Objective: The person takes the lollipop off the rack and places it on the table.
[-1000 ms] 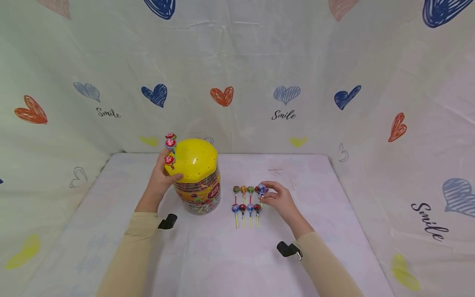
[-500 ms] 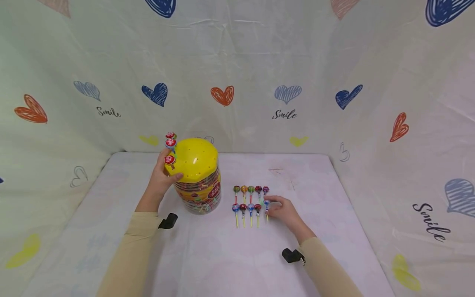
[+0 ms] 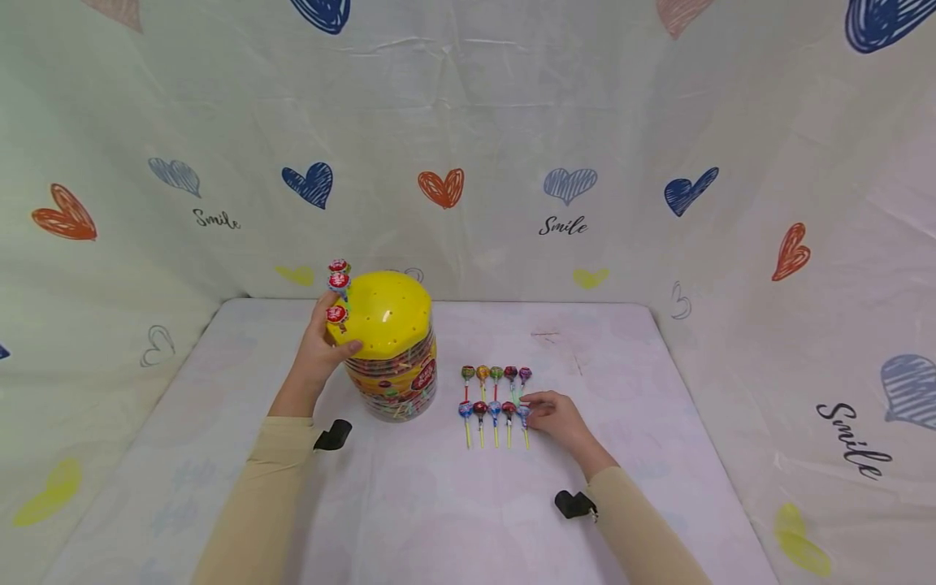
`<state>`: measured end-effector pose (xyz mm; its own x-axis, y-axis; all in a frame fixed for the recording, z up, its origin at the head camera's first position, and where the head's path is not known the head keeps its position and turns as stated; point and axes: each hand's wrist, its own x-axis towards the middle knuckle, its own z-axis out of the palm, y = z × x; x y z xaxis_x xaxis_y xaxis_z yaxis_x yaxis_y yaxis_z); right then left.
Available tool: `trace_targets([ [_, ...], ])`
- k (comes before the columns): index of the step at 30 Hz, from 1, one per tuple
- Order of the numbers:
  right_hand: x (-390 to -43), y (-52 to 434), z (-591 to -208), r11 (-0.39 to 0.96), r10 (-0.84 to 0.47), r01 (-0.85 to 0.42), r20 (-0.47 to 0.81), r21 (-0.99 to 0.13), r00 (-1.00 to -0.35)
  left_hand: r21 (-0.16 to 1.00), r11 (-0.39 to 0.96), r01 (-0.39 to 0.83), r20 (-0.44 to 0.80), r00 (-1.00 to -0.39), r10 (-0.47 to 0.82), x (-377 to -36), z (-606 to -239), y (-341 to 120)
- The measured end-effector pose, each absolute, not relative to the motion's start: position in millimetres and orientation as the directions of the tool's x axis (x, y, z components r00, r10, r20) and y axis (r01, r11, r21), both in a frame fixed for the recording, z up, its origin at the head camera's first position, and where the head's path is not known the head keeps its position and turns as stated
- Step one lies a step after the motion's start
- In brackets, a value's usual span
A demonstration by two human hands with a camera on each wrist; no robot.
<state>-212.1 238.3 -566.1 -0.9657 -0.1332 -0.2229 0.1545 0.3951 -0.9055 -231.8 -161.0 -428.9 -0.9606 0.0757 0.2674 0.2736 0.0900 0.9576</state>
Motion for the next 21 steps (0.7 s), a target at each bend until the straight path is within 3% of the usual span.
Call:
trace_targets([
  [21,-219.5,230.9,-561.1,0.397,-0.061,0.174,-0.215,-0.901,-0.975,0.954,0.101,0.281,0.274,-0.959,0.075,-232.4,-431.0,-160.5],
])
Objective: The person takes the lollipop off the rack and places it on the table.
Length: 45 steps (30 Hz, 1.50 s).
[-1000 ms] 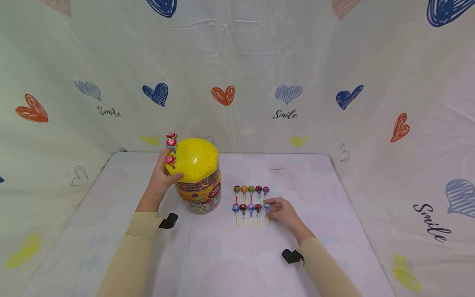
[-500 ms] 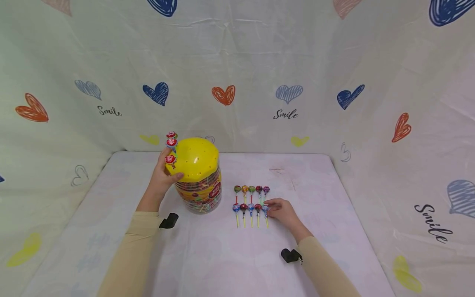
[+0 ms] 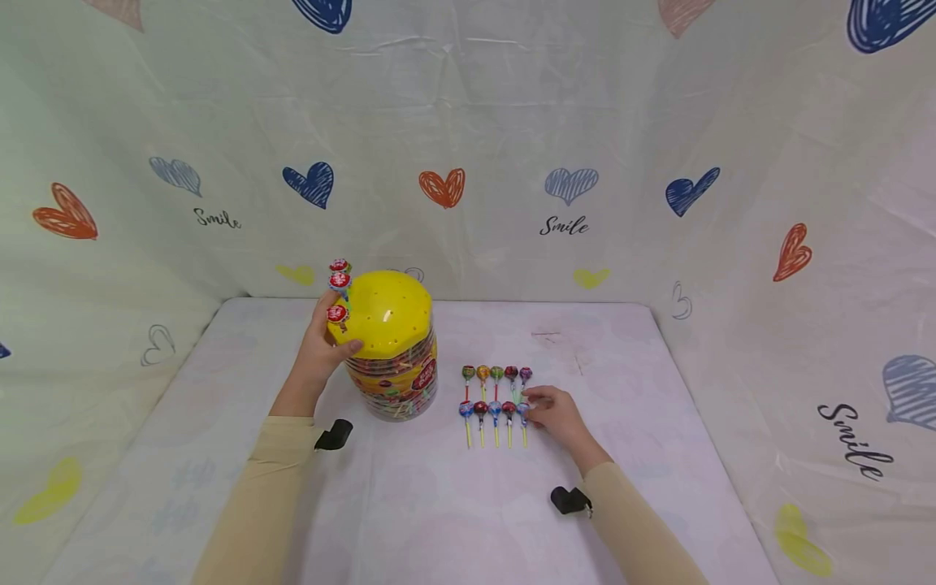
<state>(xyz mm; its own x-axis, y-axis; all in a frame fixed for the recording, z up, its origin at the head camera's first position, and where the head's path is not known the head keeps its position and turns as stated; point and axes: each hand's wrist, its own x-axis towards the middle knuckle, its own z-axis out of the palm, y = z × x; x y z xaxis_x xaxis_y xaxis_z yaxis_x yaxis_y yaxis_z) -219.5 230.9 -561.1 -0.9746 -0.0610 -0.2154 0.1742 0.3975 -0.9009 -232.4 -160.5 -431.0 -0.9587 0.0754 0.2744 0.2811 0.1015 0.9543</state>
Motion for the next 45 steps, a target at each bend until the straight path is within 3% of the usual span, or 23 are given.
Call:
trace_targets([
  [8,-223,214,-514,0.366,-0.083,0.052,-0.088,-0.929,-0.993,0.955,0.093,0.282,0.276,-0.958,0.075,-231,-430,-160],
  [22,-224,150,-426,0.114,-0.271,-0.182,0.146,-0.977,-0.952,0.959,0.088,0.27,0.264,-0.962,0.077,-232,-430,-163],
  [27,-227,125,-409,0.023,-0.32,-0.264,0.243,-0.964,-0.916,0.956,0.059,0.287,0.281,-0.955,0.094,-232,-431,-162],
  [45,-248,59,-364,-0.078,-0.412,-0.388,0.384,-0.918,-0.826,0.96,0.09,0.264,0.256,-0.962,0.094,-233,-431,-164],
])
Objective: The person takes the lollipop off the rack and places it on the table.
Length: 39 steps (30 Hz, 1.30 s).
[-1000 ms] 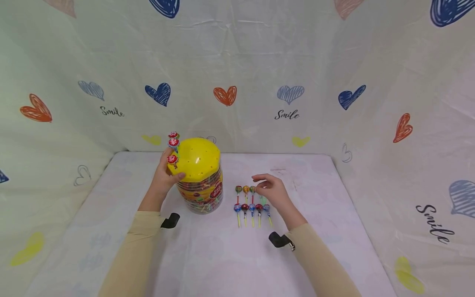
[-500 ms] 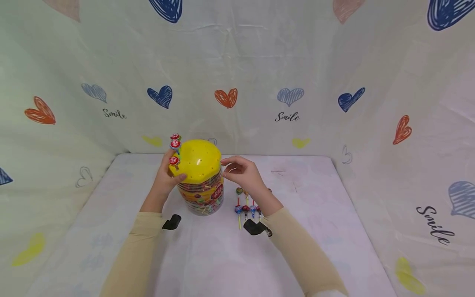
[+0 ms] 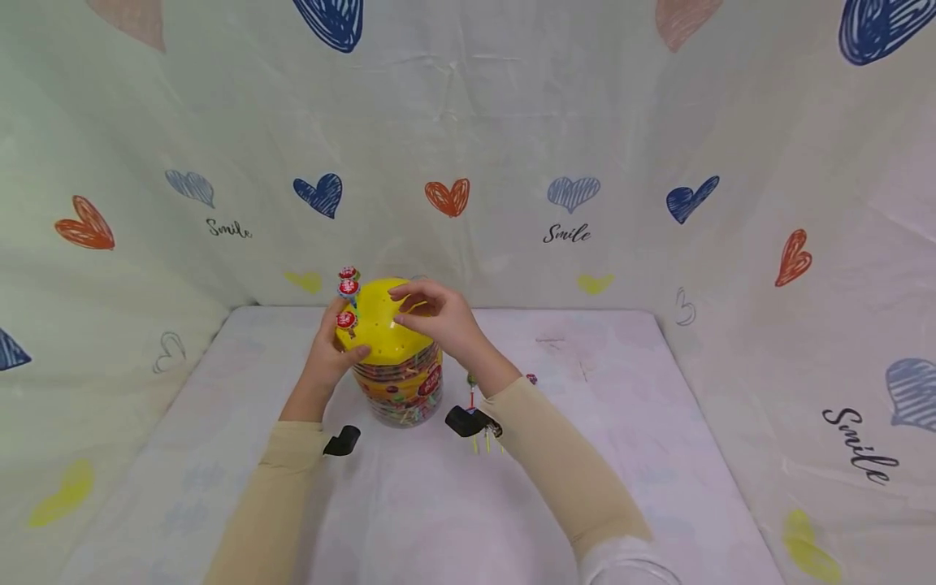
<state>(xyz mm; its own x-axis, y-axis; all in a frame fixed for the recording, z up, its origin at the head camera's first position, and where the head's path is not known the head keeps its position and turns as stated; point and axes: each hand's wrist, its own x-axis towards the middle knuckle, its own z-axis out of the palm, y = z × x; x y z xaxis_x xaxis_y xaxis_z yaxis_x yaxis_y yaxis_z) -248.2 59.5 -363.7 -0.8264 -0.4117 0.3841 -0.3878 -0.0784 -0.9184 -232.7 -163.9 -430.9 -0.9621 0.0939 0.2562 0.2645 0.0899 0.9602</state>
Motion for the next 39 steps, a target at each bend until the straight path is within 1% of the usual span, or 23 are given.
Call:
trace_targets([
  [5,-254,45,-356,-0.081,-0.451,-0.398,0.39,-0.914,-0.803,0.961,0.107,0.255,0.245,-0.965,0.096,-232,-432,-166],
  [13,-263,33,-349,-0.064,-0.534,-0.436,0.4,-0.898,-0.745,0.967,0.079,0.241,0.232,-0.967,0.109,-233,-432,-166],
  [18,-267,31,-346,-0.041,-0.581,-0.478,0.41,-0.878,-0.703,0.971,0.077,0.225,0.216,-0.97,0.111,-224,-417,-162],
  [23,-271,30,-344,0.009,-0.609,-0.506,0.397,-0.862,-0.687,0.97,0.084,0.227,0.216,-0.969,0.117,-214,-405,-158],
  [28,-277,28,-341,-0.007,-0.663,-0.531,0.401,-0.847,-0.632,0.961,0.089,0.262,0.25,-0.96,0.129,-212,-403,-157],
  [33,-283,27,-339,-0.014,-0.713,-0.54,0.387,-0.842,-0.585,0.96,0.104,0.259,0.246,-0.961,0.125,-213,-404,-157],
  [39,-285,27,-339,-0.005,-0.72,-0.539,0.377,-0.842,-0.582,0.956,0.089,0.281,0.27,-0.956,0.117,-230,-429,-164],
])
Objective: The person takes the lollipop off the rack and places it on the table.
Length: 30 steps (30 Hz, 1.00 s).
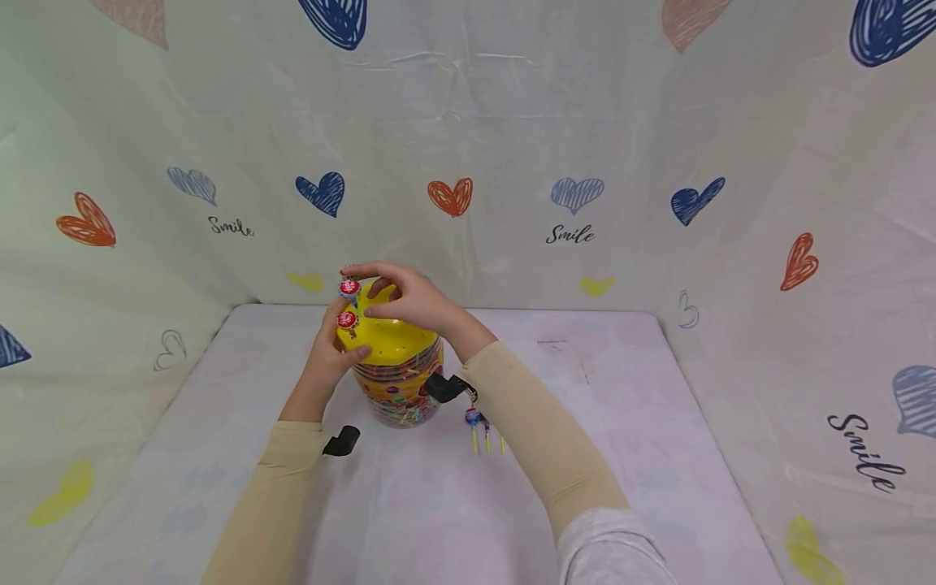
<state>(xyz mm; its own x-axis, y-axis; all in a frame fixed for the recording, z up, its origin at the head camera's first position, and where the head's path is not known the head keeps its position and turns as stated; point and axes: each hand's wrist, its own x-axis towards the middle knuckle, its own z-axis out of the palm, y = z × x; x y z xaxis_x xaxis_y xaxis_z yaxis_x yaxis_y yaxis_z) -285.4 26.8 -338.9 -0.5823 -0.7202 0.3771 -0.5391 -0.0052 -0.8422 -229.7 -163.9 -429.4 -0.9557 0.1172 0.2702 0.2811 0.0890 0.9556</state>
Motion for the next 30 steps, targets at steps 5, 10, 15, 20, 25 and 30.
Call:
trace_targets([
  [5,-284,28,-340,-0.023,-0.709,-0.538,0.393,-0.843,-0.585,0.951,0.085,0.298,0.289,-0.951,0.11,-233,-436,-164],
  [10,-281,29,-340,-0.03,-0.688,-0.531,0.403,-0.847,-0.604,0.952,0.088,0.292,0.283,-0.953,0.105,-232,-435,-164],
  [15,-279,28,-340,-0.039,-0.664,-0.514,0.407,-0.857,-0.627,0.955,0.072,0.288,0.279,-0.953,0.115,-232,-434,-164],
  [20,-279,31,-342,-0.062,-0.632,-0.505,0.425,-0.861,-0.648,0.958,0.065,0.278,0.27,-0.956,0.116,-232,-433,-162],
  [25,-280,46,-344,-0.085,-0.552,-0.536,0.488,-0.84,-0.676,0.962,0.087,0.259,0.251,-0.963,0.094,-232,-434,-160],
  [30,-277,70,-345,-0.17,-0.485,-0.501,0.514,-0.849,-0.707,0.959,0.111,0.262,0.256,-0.964,0.067,-232,-434,-162],
])
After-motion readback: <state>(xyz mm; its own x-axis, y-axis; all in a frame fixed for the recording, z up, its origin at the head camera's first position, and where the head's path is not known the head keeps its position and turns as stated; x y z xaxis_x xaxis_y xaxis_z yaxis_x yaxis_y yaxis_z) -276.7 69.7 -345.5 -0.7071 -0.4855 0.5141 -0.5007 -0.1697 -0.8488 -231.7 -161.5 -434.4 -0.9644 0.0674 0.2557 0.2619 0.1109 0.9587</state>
